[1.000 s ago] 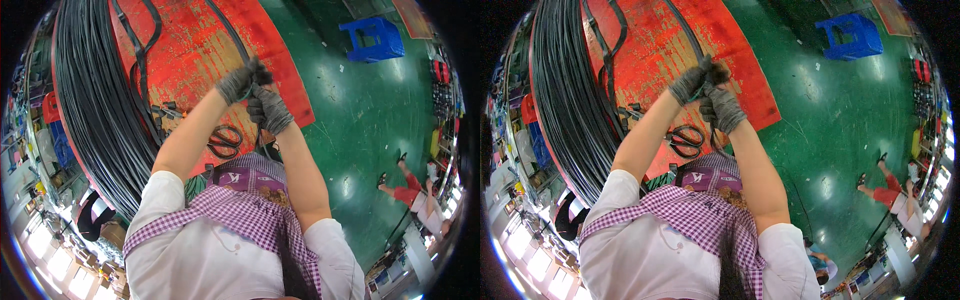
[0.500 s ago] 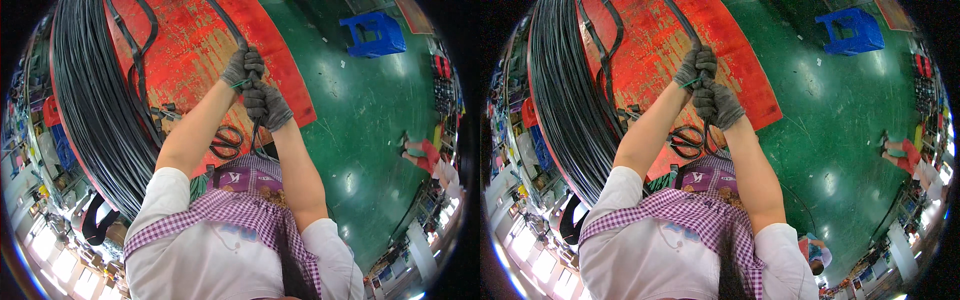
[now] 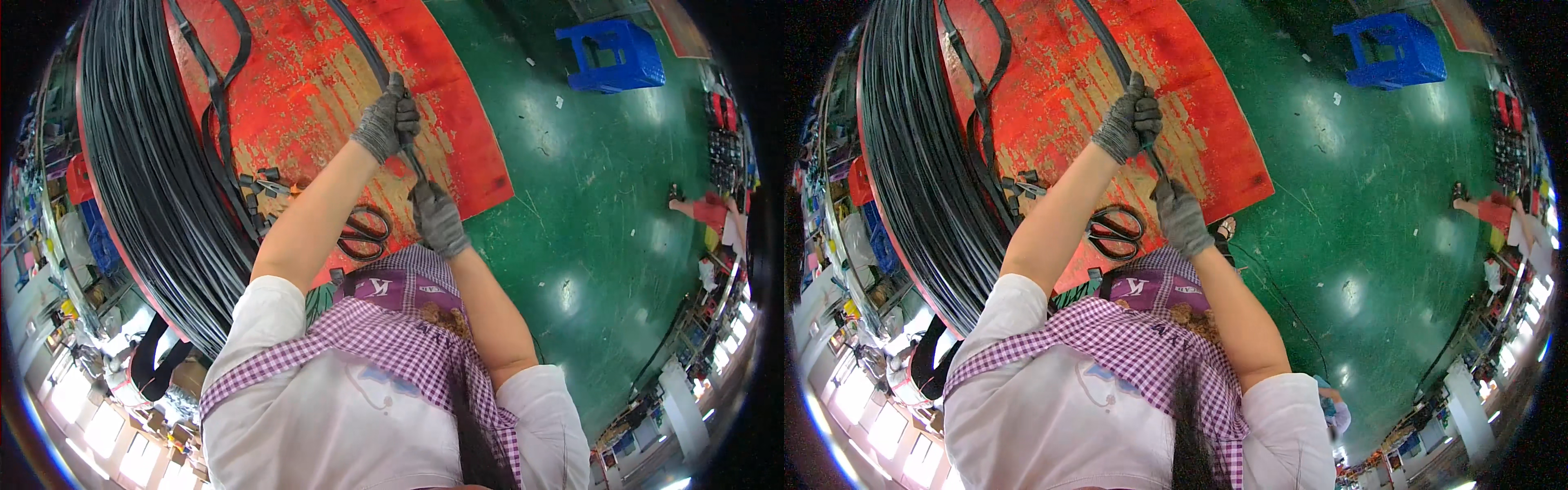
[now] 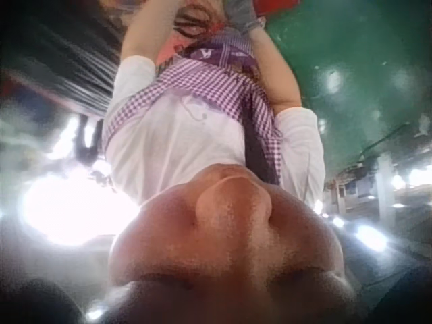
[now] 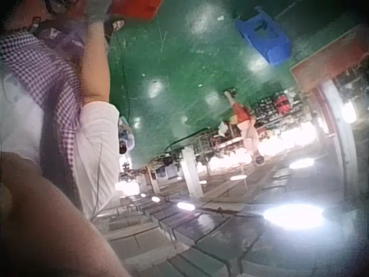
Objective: The person strips the outer insulation from black cables using pliers and cuts the insulation with scissors. They repeatedly measure, strip, and cut sections of cable on a red workbench, handling the cables and tools one at a time.
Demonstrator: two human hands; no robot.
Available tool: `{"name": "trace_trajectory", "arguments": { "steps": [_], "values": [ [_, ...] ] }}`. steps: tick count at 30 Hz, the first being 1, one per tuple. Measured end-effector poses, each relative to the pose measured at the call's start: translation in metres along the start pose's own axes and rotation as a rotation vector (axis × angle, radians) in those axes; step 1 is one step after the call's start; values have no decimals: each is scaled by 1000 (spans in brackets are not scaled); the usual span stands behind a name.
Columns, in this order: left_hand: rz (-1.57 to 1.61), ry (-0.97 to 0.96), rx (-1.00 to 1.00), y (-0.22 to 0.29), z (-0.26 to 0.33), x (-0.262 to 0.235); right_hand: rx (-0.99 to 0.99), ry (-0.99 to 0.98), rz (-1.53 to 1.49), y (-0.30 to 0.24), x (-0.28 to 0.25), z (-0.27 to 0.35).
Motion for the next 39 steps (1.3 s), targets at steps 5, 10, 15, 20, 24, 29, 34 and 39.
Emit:
{"name": "trace_trajectory", "arguments": {
  "steps": [5,10,15,20,24,29,34,39],
  "values": [
    [-67,-6,-6,-19,3,-6,512,-212,-625,20,23,-21],
    [-152,111,-49,-5,13,-15,106,-94,-77,21,11,-43],
    [17,195,160,23,-7,-11,-469,59,209,-12,6,-35],
    [-50,328,192,3,-8,-29,-507,-32,1166,-32,26,-57],
    [-129,356,180,4,-2,-29,-106,72,950,-11,0,-67],
    [-302,52,153,-6,17,1,-630,-86,741,-32,18,-79],
    [-403,-221,1,-5,37,23,-204,-147,98,-27,4,-100],
    [-92,-75,134,68,-2,23,266,-331,-275,0,28,-80]
  ]
}}
Point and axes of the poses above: each hand's wrist, its own z-axis away from the middle knuckle, its own x-axis out of the palm, y = z × x, the point moved 10 cm from there along -z, towards the middle knuckle, and after that the axes turned 8 degrees about z, right-handed, at the moved point
